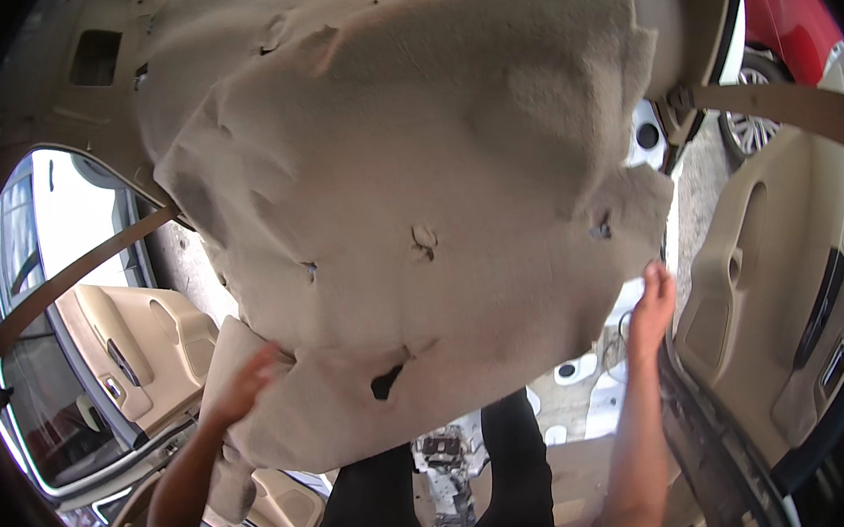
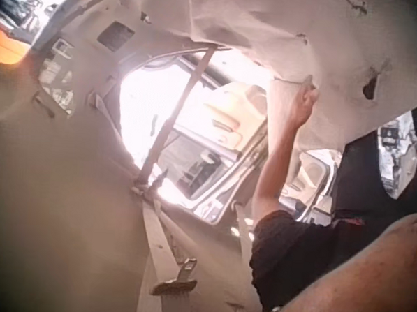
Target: The person installs a beige floor carpet inside a car. They first arrange wiring along the rear bulkhead, then lift and position the carpet over the floor, aligning it around the gear shifter and pedals, and finally tuck the edges under the trim.
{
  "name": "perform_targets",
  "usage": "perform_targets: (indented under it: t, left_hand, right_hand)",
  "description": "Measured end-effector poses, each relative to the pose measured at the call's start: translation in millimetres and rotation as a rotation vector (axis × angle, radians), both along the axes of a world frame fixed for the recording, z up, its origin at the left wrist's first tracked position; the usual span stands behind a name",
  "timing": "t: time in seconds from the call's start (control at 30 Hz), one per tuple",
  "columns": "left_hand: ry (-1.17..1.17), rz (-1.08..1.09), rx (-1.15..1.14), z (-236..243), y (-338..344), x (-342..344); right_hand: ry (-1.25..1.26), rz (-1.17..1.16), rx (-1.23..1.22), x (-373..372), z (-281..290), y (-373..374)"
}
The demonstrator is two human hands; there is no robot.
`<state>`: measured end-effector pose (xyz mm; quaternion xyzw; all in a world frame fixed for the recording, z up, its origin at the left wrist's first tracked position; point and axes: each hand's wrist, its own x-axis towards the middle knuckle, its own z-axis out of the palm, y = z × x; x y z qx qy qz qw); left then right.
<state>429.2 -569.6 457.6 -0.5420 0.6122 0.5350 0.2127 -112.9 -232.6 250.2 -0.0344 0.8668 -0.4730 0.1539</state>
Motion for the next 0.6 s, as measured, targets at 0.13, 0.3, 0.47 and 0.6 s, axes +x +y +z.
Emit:
perform_targets:
  t: [0.13, 0.3, 0.47, 0.6]
  left_hand:
    - [-0.396, -0.85, -0.016, -52.7, 127.5, -25.1]
    - [-0.297, -0.513, 0.28, -108.8, 145.6, 16.4]
    - [-0.242, -0.444, 0.38, -127.9, 120.4, 1.4]
    - [0.025, 0.493, 0.417, -120.0, 69.5, -74.2]
  right_hand:
    - [-0.151, 0.159, -0.289, -139.8, 54.4, -175.2]
    - [-0.611, 0.464, -0.264, -177.3, 89.2, -327.1]
    - [-0.128, 0.5, -0.155, -160.4, 82.4, -334.8]
    - [0.097, 0.619, -0.38, -86.0, 154.2, -307.3]
